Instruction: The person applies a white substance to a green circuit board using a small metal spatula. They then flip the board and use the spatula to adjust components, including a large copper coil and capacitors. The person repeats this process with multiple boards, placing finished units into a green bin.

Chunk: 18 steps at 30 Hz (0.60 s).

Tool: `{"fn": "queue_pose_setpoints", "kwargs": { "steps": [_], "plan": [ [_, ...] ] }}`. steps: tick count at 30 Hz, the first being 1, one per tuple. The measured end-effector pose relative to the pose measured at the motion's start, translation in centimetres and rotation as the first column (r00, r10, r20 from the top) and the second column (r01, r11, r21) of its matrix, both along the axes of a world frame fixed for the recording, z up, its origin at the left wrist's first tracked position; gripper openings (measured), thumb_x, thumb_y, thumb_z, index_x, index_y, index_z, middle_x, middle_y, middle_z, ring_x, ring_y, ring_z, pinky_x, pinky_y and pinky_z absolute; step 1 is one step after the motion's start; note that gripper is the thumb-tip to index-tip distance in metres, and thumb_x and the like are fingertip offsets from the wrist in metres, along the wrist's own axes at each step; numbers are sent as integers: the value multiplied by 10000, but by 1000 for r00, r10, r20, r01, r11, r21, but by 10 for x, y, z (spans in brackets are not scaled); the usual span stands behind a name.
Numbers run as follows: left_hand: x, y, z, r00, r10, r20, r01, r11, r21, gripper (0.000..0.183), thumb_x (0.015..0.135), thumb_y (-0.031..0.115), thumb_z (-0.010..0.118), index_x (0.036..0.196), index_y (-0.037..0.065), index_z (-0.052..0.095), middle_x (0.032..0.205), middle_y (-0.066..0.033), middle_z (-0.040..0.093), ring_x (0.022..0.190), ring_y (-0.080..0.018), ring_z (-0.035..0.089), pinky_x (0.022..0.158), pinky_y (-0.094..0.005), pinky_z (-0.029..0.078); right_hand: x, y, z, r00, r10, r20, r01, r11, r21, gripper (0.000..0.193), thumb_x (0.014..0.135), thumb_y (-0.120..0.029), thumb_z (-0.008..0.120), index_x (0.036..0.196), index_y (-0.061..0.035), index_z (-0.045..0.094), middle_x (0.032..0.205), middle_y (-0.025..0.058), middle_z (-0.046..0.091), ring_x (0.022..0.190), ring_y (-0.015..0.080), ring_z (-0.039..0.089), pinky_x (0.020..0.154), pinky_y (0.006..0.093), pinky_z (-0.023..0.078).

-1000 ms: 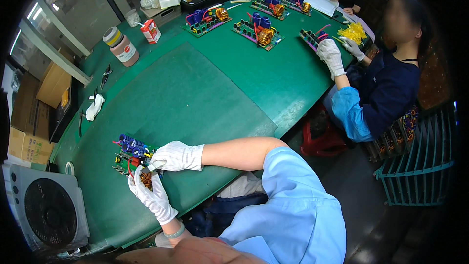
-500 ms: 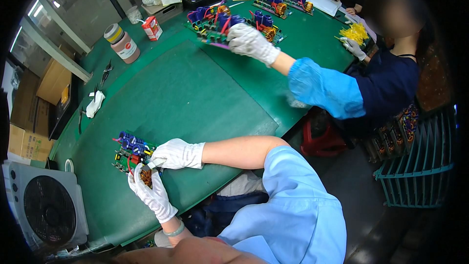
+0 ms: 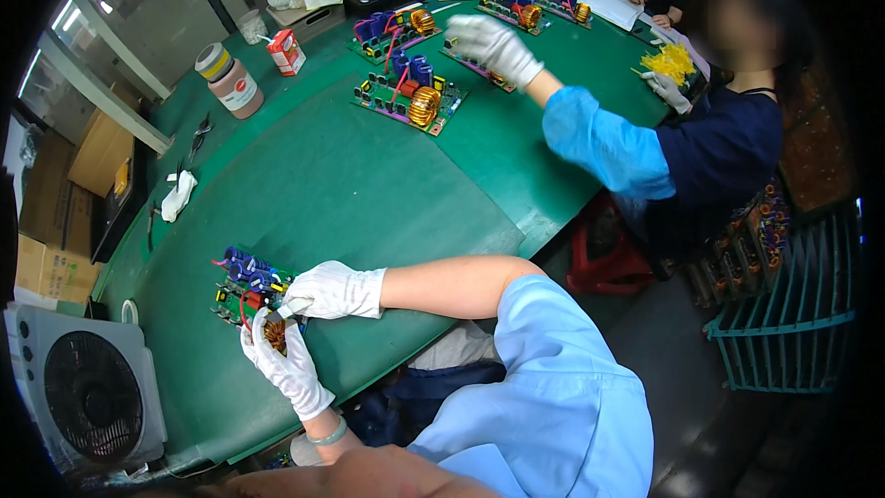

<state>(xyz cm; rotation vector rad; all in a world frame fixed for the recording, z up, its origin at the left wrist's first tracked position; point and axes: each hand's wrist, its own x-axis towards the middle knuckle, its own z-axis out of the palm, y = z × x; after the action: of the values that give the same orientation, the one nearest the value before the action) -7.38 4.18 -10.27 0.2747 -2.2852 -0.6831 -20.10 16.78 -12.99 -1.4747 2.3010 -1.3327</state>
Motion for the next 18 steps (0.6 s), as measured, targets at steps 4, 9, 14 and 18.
{"fn": "queue_pose_setpoints", "kwargs": {
  "steps": [4, 9, 14, 18],
  "plan": [
    [-1, 0, 0, 1000, 2, -3, -2, 1000, 15, 467, 780, 23, 744, 1220, 53, 590, 1219, -128, 609, 1222, -347, 475, 1037, -450, 384, 0, 1, 2, 1000, -1, -15, 1, 1000, -20, 206, 833, -244, 658, 1026, -172, 657, 918, 54, 664, 831, 302, 648, 687, 411, 512],
    [0, -1, -1, 1000, -3, -1, 3, 1000, 20, 464, 781, 21, 743, 1218, 53, 591, 1220, -130, 606, 1224, -346, 474, 1035, -451, 387, 2, 0, 1, 999, -10, -38, 6, 994, -109, 161, 871, -293, 608, 965, -169, 649, 859, 60, 643, 795, 309, 633, 658, 432, 504],
    [-1, -1, -1, 1000, -6, -9, 6, 1000, 22, 461, 780, 19, 744, 1215, 51, 593, 1221, -135, 602, 1223, -346, 474, 1029, -451, 393, 2, -2, -2, 999, -13, -36, 9, 993, -115, 160, 870, -289, 607, 960, -163, 648, 852, 60, 642, 790, 308, 633, 652, 432, 503],
    [-2, 1, 0, 1000, 4, -13, -4, 1000, 16, 451, 781, 21, 744, 1207, 46, 596, 1208, -127, 610, 1213, -348, 483, 1026, -451, 397, 2, 0, 6, 999, -18, -35, 17, 999, -35, 162, 868, -269, 630, 984, -161, 662, 884, 58, 660, 812, 301, 646, 677, 409, 510]
  ]
}}
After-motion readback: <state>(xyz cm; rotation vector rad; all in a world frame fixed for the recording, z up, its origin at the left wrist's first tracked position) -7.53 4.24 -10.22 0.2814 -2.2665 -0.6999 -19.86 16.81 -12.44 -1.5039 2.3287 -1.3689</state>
